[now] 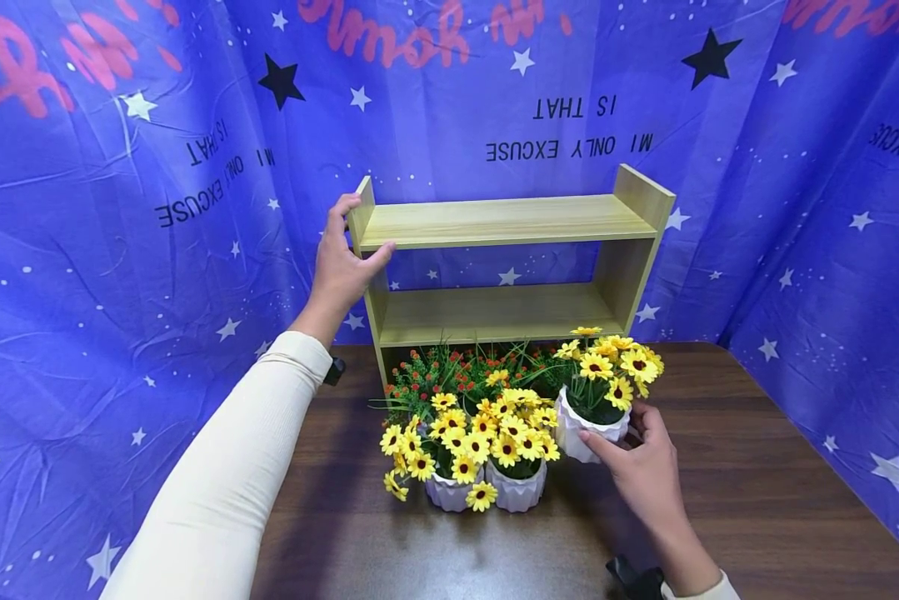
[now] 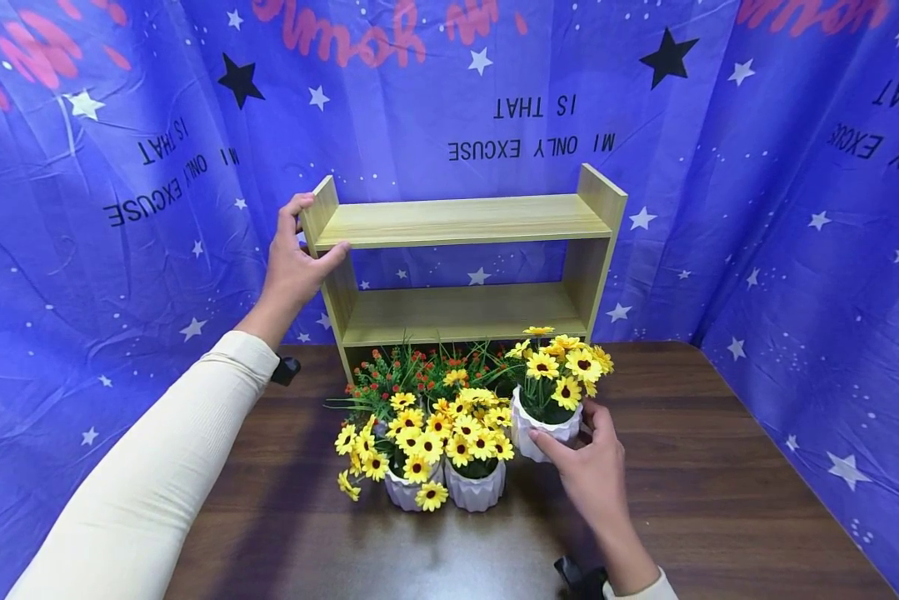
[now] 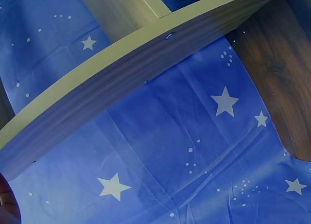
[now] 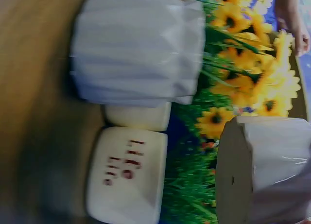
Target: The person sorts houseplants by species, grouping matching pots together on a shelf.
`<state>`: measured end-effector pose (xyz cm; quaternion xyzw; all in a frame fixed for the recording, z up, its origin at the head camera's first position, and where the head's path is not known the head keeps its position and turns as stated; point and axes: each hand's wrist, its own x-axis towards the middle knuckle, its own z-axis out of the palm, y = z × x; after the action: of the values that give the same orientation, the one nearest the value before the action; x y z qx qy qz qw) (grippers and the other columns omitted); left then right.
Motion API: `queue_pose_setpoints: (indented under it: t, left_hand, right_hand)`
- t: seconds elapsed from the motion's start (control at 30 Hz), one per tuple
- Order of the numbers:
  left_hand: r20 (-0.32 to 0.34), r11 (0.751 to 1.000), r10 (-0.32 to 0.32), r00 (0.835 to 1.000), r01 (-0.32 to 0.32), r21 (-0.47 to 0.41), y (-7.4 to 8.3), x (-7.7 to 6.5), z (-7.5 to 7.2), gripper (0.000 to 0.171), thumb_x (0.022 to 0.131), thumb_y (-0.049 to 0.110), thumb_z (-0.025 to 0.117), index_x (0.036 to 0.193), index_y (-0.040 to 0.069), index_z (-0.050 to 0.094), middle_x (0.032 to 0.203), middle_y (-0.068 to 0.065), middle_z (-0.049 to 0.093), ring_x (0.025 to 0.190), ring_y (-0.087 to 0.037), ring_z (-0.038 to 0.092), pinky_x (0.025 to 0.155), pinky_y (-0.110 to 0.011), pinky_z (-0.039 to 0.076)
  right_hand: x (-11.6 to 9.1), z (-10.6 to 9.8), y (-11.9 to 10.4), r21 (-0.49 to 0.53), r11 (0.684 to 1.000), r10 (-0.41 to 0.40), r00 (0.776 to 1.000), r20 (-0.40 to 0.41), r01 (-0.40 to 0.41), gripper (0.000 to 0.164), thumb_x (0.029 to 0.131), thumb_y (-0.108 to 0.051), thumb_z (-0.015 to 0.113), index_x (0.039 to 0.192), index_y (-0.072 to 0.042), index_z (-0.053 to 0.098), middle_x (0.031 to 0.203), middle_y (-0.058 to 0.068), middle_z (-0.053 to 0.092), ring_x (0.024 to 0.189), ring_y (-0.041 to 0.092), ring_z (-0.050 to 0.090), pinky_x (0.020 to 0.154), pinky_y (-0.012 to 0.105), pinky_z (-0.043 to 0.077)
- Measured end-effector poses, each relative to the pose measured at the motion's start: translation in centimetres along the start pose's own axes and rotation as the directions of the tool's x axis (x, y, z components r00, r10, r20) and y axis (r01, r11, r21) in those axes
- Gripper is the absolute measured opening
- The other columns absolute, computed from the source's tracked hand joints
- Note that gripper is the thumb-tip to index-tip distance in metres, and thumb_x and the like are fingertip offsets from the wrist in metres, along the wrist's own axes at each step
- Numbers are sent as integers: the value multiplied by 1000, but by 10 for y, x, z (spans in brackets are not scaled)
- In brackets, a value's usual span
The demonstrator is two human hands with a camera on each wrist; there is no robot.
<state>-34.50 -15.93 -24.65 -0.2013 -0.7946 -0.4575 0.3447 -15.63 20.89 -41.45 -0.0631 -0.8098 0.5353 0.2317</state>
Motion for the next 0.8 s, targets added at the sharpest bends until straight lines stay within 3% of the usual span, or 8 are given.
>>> queue_pose_setpoints:
  t: [0.27, 0.4, 0.6, 0.8]
  left_hand:
    - [-13, 1000, 3, 1000, -3, -4, -2, -2, 0, 75, 81, 16, 82, 142, 11, 38, 155, 0, 38, 131, -25, 45, 105, -38, 38]
    - [-5, 1000, 0, 1000, 0, -4, -2, -2, 1, 74, 82, 17, 81, 142, 13, 38, 155, 0, 37, 132, -25, 45, 104, -41, 39]
    - [-3, 1000, 0, 1000, 0, -3, -2, -2, 1, 74, 82, 18, 81, 142, 13, 38, 155, 1, 36, 131, -26, 44, 103, -41, 39]
    - [-25, 1000, 23, 999, -23, -9, -1, -1, 2, 73, 81, 15, 82, 139, 9, 40, 154, -1, 38, 131, -25, 44, 107, -41, 36]
  right_hand:
    - [12, 0, -27, 88, 994, -63, 995, -71, 70, 68, 78, -9, 85, 134, 3, 47, 123, 11, 57, 106, 12, 54, 83, 9, 45]
    - [23, -2, -44, 135, 981, -120, 985, -127, 137, 65, 79, -5, 83, 134, 0, 49, 120, 4, 58, 106, 10, 56, 85, 12, 45]
    - [50, -6, -75, 241, 926, -237, 944, -231, 291, 62, 75, 5, 82, 130, -2, 54, 115, 1, 62, 101, 14, 60, 80, 16, 49]
    - [83, -12, -109, 250, 880, -331, 899, -286, 404, 60, 74, 3, 83, 128, -5, 57, 116, 4, 63, 104, 16, 60, 81, 21, 49]
